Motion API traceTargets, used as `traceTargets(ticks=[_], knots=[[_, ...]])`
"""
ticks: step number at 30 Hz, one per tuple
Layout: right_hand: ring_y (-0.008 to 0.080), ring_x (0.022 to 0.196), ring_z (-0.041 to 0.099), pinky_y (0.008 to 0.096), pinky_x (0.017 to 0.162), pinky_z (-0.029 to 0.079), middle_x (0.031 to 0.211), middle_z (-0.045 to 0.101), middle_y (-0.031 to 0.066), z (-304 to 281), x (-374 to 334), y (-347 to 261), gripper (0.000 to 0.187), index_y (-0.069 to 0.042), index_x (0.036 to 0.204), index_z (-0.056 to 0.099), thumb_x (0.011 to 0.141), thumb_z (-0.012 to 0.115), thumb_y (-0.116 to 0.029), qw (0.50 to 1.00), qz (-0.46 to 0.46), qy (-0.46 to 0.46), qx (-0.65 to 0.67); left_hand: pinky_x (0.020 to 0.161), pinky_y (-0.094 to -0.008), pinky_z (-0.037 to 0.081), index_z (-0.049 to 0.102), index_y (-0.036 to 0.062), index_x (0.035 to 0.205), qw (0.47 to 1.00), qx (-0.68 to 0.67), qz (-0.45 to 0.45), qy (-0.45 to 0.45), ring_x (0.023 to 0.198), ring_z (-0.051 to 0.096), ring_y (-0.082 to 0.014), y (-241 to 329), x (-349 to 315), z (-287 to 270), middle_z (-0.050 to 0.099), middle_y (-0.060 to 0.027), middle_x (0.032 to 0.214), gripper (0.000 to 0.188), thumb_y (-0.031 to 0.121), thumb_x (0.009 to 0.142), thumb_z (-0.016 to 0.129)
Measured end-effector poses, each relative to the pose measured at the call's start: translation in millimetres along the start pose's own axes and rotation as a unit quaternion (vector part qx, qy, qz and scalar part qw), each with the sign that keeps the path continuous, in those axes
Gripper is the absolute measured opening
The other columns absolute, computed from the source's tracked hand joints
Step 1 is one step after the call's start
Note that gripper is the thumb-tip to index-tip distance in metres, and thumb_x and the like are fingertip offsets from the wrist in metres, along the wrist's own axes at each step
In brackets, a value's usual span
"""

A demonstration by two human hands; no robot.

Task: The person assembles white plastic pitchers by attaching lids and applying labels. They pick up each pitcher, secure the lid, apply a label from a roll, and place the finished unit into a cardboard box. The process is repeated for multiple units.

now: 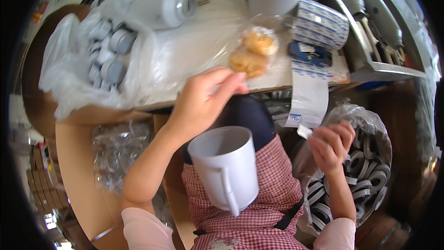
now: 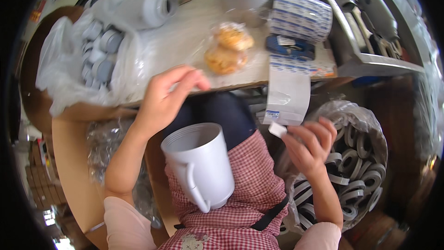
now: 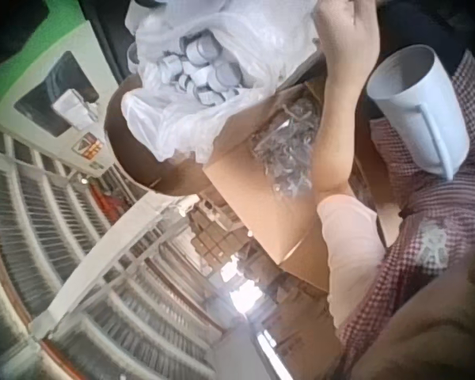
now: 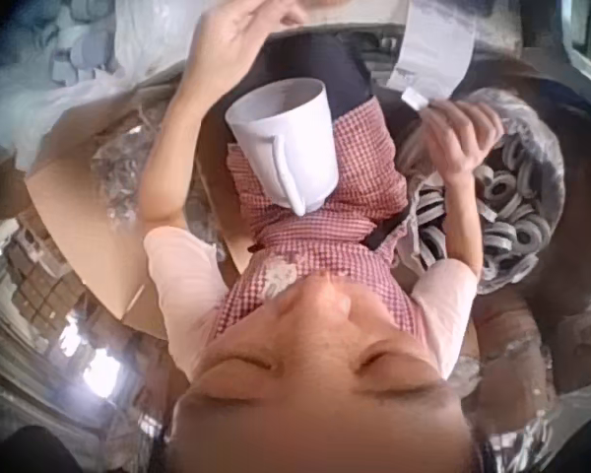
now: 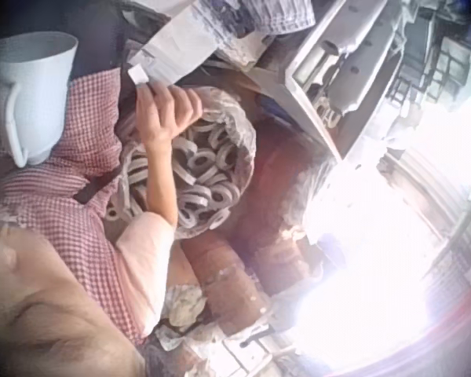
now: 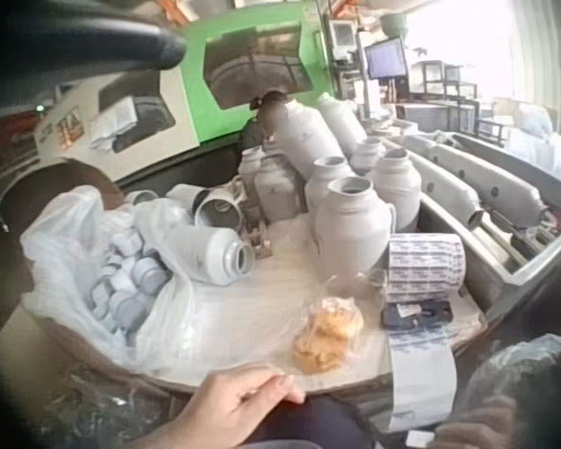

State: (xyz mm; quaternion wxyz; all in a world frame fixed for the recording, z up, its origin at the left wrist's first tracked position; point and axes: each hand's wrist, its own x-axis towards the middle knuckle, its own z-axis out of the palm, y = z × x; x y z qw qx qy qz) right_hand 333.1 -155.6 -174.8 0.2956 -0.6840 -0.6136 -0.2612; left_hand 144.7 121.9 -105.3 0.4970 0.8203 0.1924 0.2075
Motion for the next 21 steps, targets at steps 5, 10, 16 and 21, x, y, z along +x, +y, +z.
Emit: traceTargets(ticks=[5,10,16,21], knots=[[0.0127,0.087,0.064,0.0277,0.085,0.049,0.092,0.070,-0.0003,-23,-8,-49,0.012,-0.005,0.095,0.072,0.085,0.079,-0.003,0.728,0.516,-0.185,0.411,0.081,-0.0326,0.053,0.072,-0.0049,0.101,0.996,0.029,-0.003,0.089,0.086,0.069,-0.0195,10,-116,-28,0.074,-0.0120,0.101,0.033,0.017,0.112,0.050],[0.0087,0.090,0.066,0.0243,0.085,0.053,0.099,0.073,0.0019,-9,29,-78,0.009,-0.001,0.103,0.070,0.095,0.074,-0.002,0.503,0.505,-0.202,0.672,0.122,-0.0491,0.037,0.071,-0.0014,0.114,0.995,-0.030,-0.041,0.088,0.107,0.069,-0.0242,-4,-164,-2,0.073,-0.0126,0.110,0.021,0.013,0.099,0.068],[0.0062,0.088,0.067,0.0227,0.083,0.055,0.097,0.074,0.0022,7,79,-113,0.011,0.001,0.105,0.073,0.096,0.076,-0.006,0.578,0.427,-0.266,0.642,0.117,-0.0469,0.041,0.070,-0.0023,0.109,0.990,-0.070,-0.034,0.120,0.106,0.067,-0.0260,-19,-170,3,0.072,-0.0130,0.103,0.019,0.011,0.095,0.073],[0.0015,0.077,0.061,0.0190,0.071,0.048,0.086,0.074,-0.0015,9,102,-121,0.011,0.000,0.099,0.077,0.093,0.079,-0.009,0.647,0.399,-0.326,0.562,0.113,-0.0466,0.044,0.071,-0.0021,0.106,0.990,-0.081,-0.006,0.116,0.100,0.066,-0.0283,-20,-170,5,0.071,-0.0135,0.100,0.018,0.011,0.094,0.073]])
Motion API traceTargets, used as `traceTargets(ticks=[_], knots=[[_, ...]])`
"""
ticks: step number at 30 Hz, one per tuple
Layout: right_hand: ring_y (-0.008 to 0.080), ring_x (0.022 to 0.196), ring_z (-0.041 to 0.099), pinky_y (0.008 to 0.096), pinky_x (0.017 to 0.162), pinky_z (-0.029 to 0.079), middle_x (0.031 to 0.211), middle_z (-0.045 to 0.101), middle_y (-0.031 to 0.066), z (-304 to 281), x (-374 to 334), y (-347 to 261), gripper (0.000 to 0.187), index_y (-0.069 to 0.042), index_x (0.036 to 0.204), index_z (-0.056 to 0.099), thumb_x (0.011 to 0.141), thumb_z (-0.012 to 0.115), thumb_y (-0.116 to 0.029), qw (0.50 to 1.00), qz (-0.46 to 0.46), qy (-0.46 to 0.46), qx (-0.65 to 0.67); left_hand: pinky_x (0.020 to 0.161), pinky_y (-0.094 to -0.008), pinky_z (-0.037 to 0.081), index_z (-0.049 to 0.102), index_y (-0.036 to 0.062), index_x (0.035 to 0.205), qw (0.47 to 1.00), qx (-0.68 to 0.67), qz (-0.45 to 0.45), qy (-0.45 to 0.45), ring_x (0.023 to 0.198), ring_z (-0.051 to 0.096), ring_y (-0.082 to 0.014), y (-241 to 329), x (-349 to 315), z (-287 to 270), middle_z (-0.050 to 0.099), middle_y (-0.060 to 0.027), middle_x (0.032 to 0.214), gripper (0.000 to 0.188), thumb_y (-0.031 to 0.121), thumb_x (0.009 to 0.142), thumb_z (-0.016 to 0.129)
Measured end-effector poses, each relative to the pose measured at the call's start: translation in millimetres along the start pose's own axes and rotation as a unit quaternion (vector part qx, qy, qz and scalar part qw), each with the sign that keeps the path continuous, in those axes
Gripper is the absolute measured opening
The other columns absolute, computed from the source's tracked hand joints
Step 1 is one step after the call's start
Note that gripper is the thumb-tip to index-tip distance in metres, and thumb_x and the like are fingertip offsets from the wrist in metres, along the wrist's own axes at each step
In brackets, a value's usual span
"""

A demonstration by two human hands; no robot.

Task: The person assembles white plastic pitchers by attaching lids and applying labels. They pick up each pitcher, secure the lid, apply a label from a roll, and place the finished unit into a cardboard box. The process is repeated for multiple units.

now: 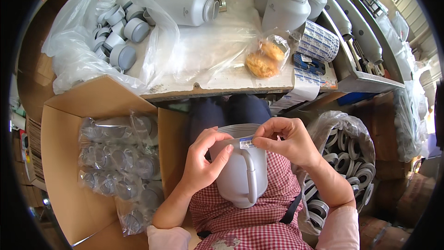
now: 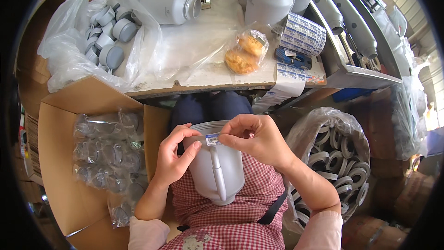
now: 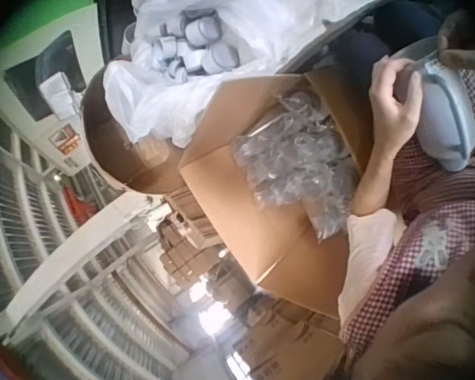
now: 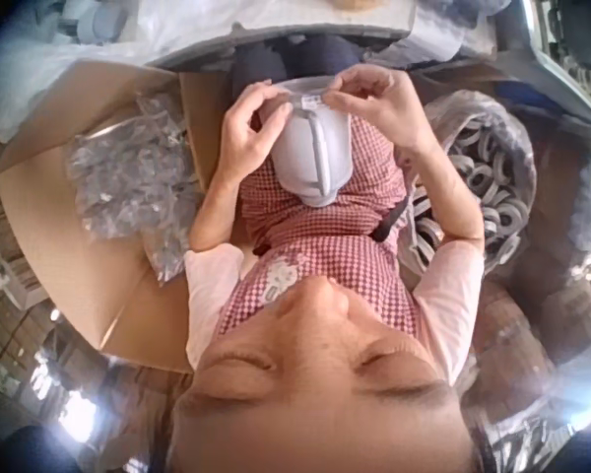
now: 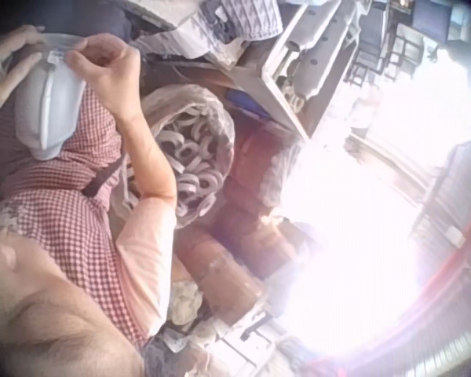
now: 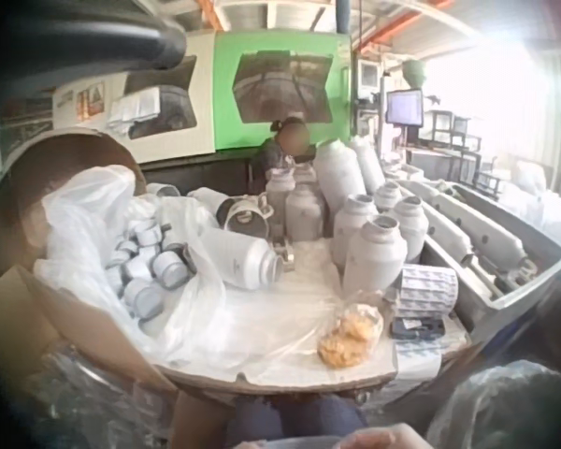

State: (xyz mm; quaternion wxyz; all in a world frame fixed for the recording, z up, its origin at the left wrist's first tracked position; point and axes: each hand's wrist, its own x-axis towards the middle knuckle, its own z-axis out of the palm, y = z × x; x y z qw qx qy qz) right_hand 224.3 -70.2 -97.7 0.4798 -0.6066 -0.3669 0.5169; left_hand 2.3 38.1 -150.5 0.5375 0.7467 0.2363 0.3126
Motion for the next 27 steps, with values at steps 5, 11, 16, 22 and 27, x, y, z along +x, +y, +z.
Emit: traceTargets(ticks=[5,11,16,22,27], knots=[[0.0045,0.079,0.066,0.0207,0.074,0.051,0.086,0.076,0.0014,2.8,0.2,-5.2,0.010,0.001,0.095,0.078,0.090,0.081,-0.005,0.996,0.025,0.003,-0.080,0.118,-0.0493,0.038,0.069,-0.0027,0.104,1.000,-0.022,0.001,-0.017,0.097,0.064,-0.0209,-0.1,2.0,0.7,0.070,-0.0092,0.099,0.014,0.008,0.096,0.069],[0.0054,0.079,0.066,0.0219,0.076,0.052,0.086,0.077,0.0027,8.1,0.1,-6.6,0.009,0.001,0.093,0.080,0.088,0.082,-0.006,0.996,0.010,0.004,-0.086,0.112,-0.0507,0.044,0.071,0.0001,0.102,1.000,-0.008,0.000,0.000,0.094,0.068,-0.0250,1.3,0.1,2.1,0.073,-0.0096,0.095,0.012,0.009,0.093,0.072],[0.0058,0.077,0.064,0.0242,0.072,0.052,0.084,0.077,0.0037,7.1,-0.1,-2.2,0.011,0.001,0.093,0.080,0.087,0.081,-0.009,0.997,-0.001,0.010,-0.079,0.112,-0.0506,0.045,0.072,0.0003,0.101,1.000,-0.013,0.009,0.005,0.092,0.068,-0.0240,2.1,1.6,4.0,0.073,-0.0088,0.094,0.012,0.009,0.093,0.073],[0.0063,0.076,0.066,0.0247,0.071,0.053,0.082,0.077,0.0046,6.1,1.0,0.5,0.012,0.002,0.091,0.079,0.088,0.082,-0.010,0.997,-0.004,0.010,-0.082,0.111,-0.0508,0.045,0.072,0.0000,0.100,1.000,-0.008,0.010,0.010,0.088,0.068,-0.0236,1.8,1.4,4.7,0.073,-0.0088,0.091,0.011,0.008,0.092,0.074],[0.0063,0.075,0.066,0.0249,0.071,0.054,0.081,0.077,0.0048,4.6,2.6,-2.7,0.013,0.002,0.091,0.079,0.088,0.082,-0.010,0.997,0.006,0.006,-0.077,0.111,-0.0506,0.046,0.072,-0.0003,0.099,1.000,-0.008,0.009,0.014,0.087,0.068,-0.0231,0.3,0.4,5.4,0.072,-0.0088,0.090,0.012,0.009,0.091,0.075]])
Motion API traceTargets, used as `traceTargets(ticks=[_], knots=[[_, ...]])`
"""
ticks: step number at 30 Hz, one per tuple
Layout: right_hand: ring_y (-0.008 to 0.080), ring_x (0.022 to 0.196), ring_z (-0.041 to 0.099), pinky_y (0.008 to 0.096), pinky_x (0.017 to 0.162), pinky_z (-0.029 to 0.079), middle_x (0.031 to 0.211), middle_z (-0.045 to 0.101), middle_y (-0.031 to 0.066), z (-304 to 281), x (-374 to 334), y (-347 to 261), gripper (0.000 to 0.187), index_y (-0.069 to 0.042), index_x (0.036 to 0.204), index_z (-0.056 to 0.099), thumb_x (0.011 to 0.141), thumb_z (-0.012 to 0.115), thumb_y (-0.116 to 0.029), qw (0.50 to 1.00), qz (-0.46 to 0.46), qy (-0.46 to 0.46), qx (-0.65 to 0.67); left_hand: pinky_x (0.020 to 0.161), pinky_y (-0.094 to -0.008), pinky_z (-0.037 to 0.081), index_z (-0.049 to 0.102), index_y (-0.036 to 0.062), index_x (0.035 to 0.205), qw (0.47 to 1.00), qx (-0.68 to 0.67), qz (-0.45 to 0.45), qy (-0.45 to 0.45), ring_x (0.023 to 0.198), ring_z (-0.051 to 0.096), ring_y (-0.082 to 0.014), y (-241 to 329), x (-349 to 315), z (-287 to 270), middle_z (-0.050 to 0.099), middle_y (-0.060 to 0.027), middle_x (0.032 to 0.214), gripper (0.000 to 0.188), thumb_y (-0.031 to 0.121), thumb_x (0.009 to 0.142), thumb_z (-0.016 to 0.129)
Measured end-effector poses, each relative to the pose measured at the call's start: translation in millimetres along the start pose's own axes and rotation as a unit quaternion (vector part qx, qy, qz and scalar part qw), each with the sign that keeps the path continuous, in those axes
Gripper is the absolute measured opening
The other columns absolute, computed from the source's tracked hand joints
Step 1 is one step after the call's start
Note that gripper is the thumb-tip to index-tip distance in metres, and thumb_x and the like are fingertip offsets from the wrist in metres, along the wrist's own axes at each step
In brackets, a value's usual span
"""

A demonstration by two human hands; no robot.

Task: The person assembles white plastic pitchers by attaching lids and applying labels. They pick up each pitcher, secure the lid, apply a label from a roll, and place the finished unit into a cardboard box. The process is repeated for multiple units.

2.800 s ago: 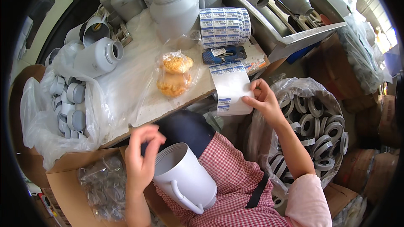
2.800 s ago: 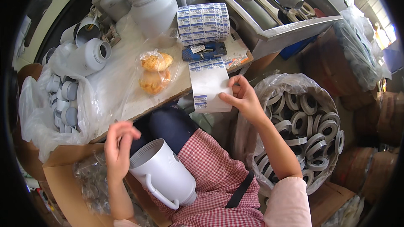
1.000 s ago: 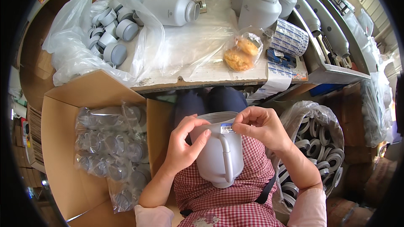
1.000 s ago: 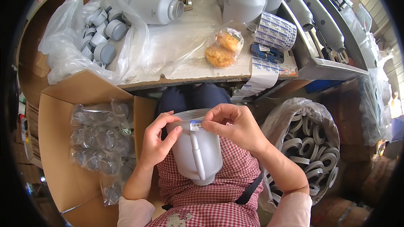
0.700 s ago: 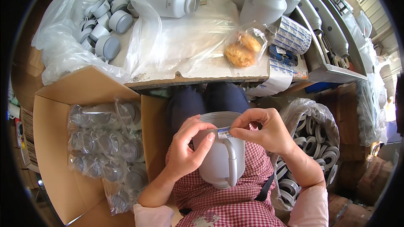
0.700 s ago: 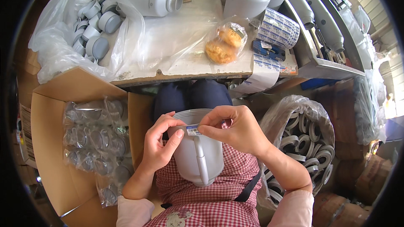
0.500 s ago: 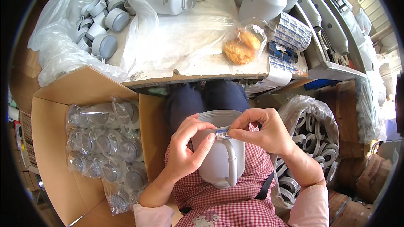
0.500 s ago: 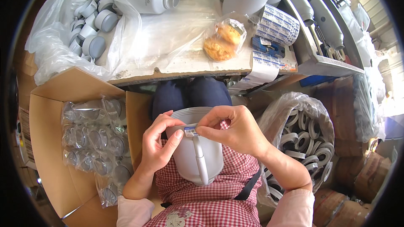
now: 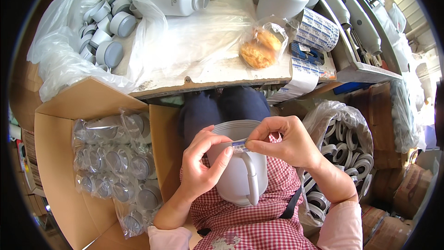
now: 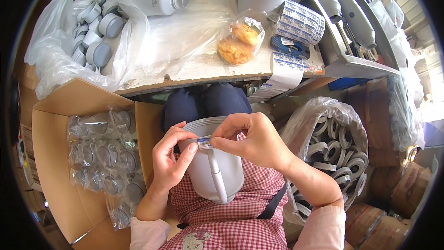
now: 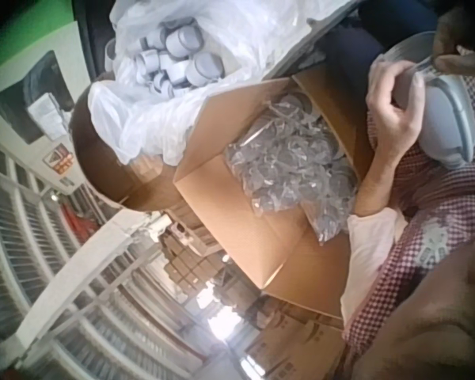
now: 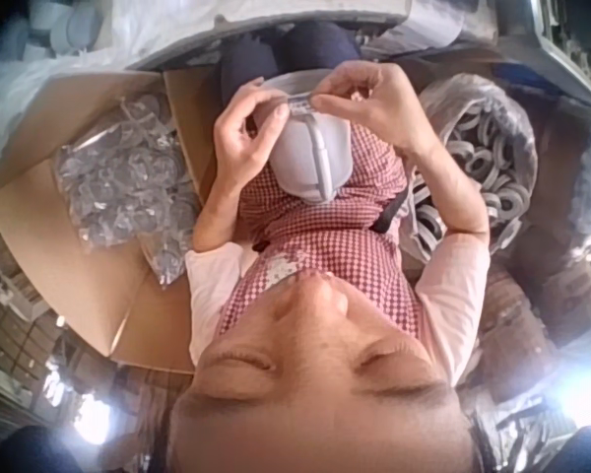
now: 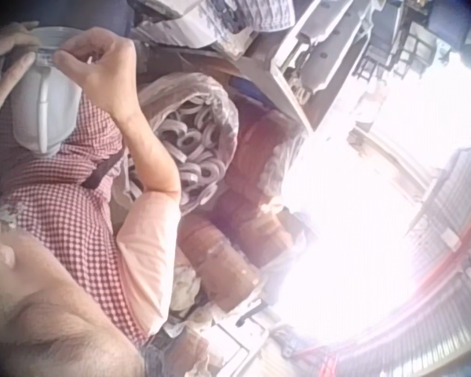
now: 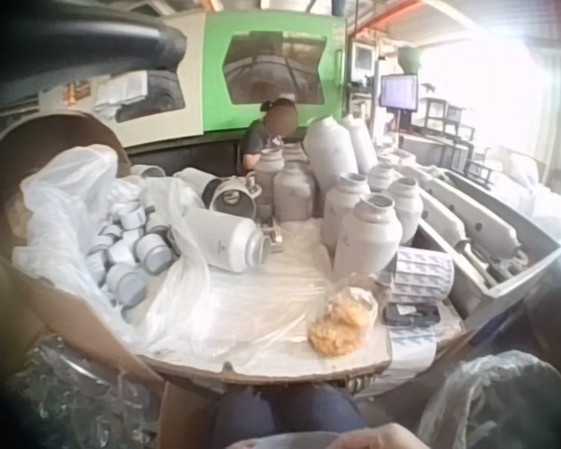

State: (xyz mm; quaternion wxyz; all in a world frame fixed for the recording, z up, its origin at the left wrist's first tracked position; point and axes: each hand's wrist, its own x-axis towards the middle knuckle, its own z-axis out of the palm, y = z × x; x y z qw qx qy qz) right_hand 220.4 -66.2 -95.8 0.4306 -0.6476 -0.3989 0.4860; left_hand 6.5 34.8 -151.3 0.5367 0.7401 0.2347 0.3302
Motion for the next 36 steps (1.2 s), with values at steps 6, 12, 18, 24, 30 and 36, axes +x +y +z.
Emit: traceTargets(ticks=[6,12,18,24,30,36], knots=[[0.0052,0.076,0.064,0.0232,0.070,0.051,0.083,0.075,0.0033,5,-3,11,0.011,0.001,0.091,0.078,0.087,0.083,-0.007,1.000,0.005,0.008,-0.006,0.110,-0.0498,0.047,0.072,-0.0005,0.096,1.000,0.010,0.002,0.013,0.085,0.068,-0.0223,-1,-1,4,0.072,-0.0082,0.088,0.013,0.006,0.088,0.079],[0.0079,0.071,0.061,0.0242,0.064,0.047,0.076,0.069,0.0022,-7,4,-19,0.020,-0.002,0.087,0.070,0.083,0.088,-0.010,0.980,-0.016,0.061,-0.187,0.112,-0.0498,0.045,0.072,-0.0007,0.096,1.000,0.000,-0.009,0.021,0.085,0.067,-0.0211,-5,-3,4,0.071,-0.0078,0.087,0.010,0.005,0.089,0.076],[0.0252,0.063,0.057,0.0352,0.062,0.047,0.069,0.061,0.0103,3,17,22,0.032,-0.002,0.084,0.070,0.091,0.082,-0.031,0.928,-0.335,0.072,-0.143,0.120,-0.0523,0.036,0.069,-0.0026,0.118,0.997,0.067,-0.034,0.007,0.107,0.066,-0.0245,3,-17,7,0.070,-0.0130,0.115,0.024,0.003,0.096,0.061],[0.0070,0.085,0.061,0.0301,0.081,0.051,0.090,0.070,-0.0040,-8,-29,84,0.037,-0.008,0.099,0.077,0.107,0.065,-0.042,0.903,-0.144,0.167,0.369,0.117,-0.0623,0.038,0.047,-0.0061,0.145,0.929,0.219,0.297,0.025,0.138,0.048,-0.0507,49,-46,3,0.052,-0.0308,0.145,0.094,0.075,0.099,0.041],[0.0178,0.087,0.074,0.0363,0.083,0.060,0.099,0.079,0.0102,-55,-115,133,0.038,-0.004,0.104,0.081,0.103,0.068,-0.040,0.994,-0.033,0.071,0.079,0.085,-0.0498,0.058,0.068,-0.0029,0.119,0.941,0.282,0.172,0.068,0.098,0.071,-0.0385,87,-39,-6,0.073,-0.0214,0.111,0.051,0.044,0.109,0.050],[0.0318,0.123,0.060,0.0447,0.096,0.051,0.132,0.064,0.0116,-220,-180,334,0.041,-0.014,0.117,0.074,0.077,0.077,-0.010,0.709,0.241,0.226,-0.624,0.106,-0.0421,0.044,0.044,0.0028,0.123,0.993,0.108,-0.026,-0.024,0.111,0.059,-0.0263,58,-15,4,0.066,-0.0211,0.123,0.023,0.017,0.105,0.048]])
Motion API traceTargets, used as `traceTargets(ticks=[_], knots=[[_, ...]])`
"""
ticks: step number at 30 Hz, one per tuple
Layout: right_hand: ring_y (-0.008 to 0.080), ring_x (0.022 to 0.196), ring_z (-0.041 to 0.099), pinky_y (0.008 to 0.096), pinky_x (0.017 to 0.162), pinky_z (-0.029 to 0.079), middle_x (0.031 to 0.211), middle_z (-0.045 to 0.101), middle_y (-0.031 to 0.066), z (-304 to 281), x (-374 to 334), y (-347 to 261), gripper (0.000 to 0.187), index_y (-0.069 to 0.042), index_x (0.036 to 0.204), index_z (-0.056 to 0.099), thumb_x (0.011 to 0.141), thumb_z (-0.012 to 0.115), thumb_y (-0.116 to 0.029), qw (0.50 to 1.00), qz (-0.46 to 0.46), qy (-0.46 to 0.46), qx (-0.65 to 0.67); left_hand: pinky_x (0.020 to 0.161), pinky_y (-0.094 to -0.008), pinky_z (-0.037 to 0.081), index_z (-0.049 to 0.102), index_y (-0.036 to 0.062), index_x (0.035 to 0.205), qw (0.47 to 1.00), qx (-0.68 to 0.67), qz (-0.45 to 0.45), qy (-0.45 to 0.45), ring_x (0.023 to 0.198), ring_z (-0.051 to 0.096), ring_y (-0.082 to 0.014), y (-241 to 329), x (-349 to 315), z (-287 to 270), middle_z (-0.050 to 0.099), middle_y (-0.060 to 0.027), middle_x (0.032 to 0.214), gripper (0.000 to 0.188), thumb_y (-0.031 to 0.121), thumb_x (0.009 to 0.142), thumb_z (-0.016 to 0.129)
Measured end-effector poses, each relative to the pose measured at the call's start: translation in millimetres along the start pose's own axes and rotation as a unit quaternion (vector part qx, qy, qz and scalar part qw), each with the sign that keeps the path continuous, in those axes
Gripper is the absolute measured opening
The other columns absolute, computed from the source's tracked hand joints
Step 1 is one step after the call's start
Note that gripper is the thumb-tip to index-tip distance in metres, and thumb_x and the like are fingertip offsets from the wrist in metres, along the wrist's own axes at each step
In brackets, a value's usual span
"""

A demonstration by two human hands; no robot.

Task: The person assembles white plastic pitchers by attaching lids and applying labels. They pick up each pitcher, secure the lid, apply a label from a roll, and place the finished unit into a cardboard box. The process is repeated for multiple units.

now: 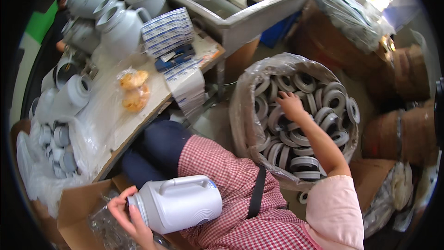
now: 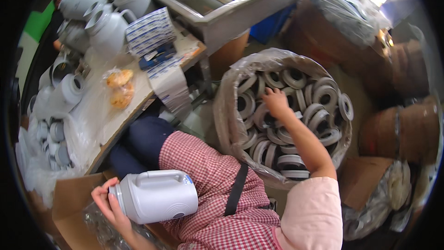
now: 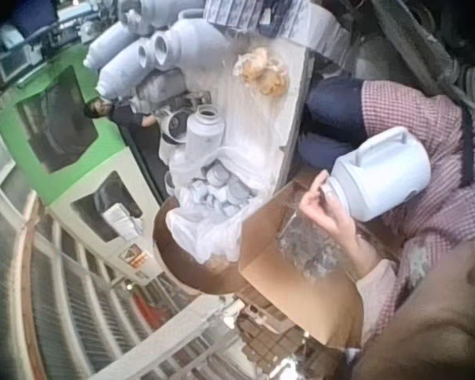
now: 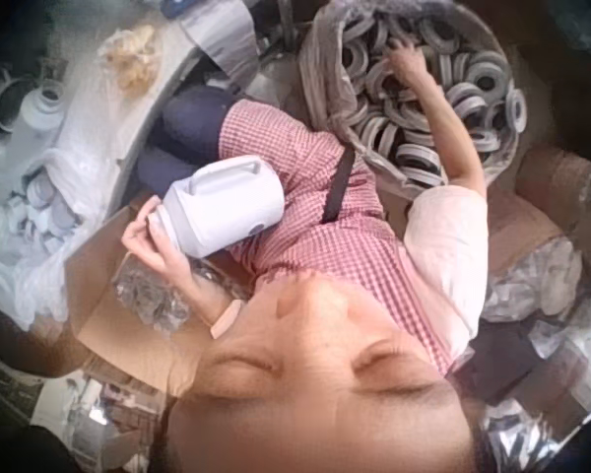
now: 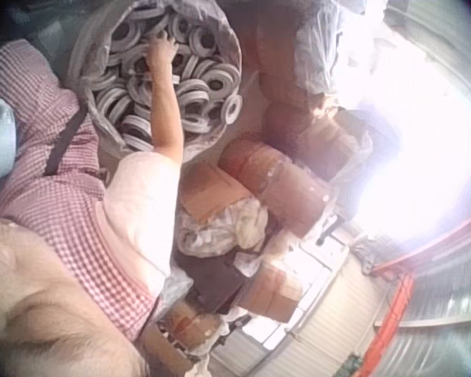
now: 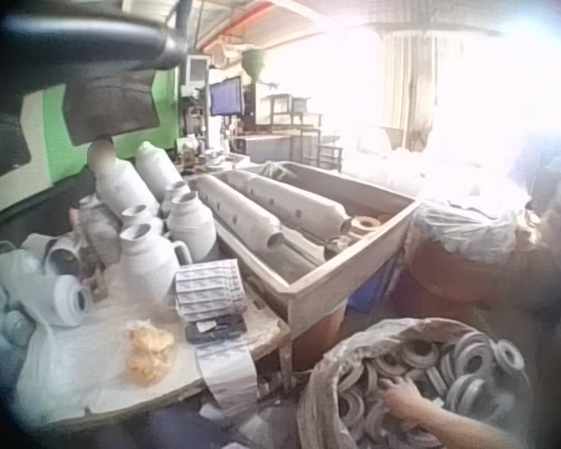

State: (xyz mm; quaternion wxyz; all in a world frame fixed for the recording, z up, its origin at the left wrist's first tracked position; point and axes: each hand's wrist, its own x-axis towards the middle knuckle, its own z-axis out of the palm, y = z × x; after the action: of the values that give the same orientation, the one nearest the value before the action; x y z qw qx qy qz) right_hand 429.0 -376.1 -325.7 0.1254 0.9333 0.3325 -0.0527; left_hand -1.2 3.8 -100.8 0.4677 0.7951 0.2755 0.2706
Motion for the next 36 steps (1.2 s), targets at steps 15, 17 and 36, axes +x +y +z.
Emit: traceTargets(ticks=[15,17,36], knots=[[0.0568,0.156,0.014,0.0679,0.123,0.025,0.171,0.016,0.0300,-210,-21,-211,0.040,-0.013,0.095,0.064,0.074,0.092,-0.031,0.805,-0.451,-0.011,0.385,0.091,-0.0323,0.055,0.068,-0.0054,0.124,0.905,-0.219,-0.162,0.328,0.103,0.070,-0.0199,-52,7,-59,0.072,-0.0139,0.115,0.049,0.037,0.111,0.047],[0.0562,0.157,0.011,0.0687,0.123,0.023,0.172,0.015,0.0281,-209,-11,-223,0.046,-0.013,0.091,0.064,0.066,0.097,-0.034,0.818,-0.476,-0.040,0.322,0.088,-0.0320,0.056,0.070,-0.0056,0.123,0.893,-0.223,-0.182,0.345,0.099,0.071,-0.0189,-64,2,-66,0.074,-0.0131,0.112,0.049,0.037,0.111,0.049],[0.0517,0.147,0.040,0.0532,0.119,0.040,0.155,0.033,0.0395,-241,-41,-302,0.108,-0.003,0.132,0.046,0.057,0.102,-0.056,0.724,-0.431,0.010,0.539,0.094,-0.0361,0.057,0.066,-0.0072,0.130,0.804,-0.444,-0.281,0.279,0.107,0.071,-0.0218,-120,-23,-53,0.073,-0.0145,0.120,0.046,0.033,0.111,0.052]])
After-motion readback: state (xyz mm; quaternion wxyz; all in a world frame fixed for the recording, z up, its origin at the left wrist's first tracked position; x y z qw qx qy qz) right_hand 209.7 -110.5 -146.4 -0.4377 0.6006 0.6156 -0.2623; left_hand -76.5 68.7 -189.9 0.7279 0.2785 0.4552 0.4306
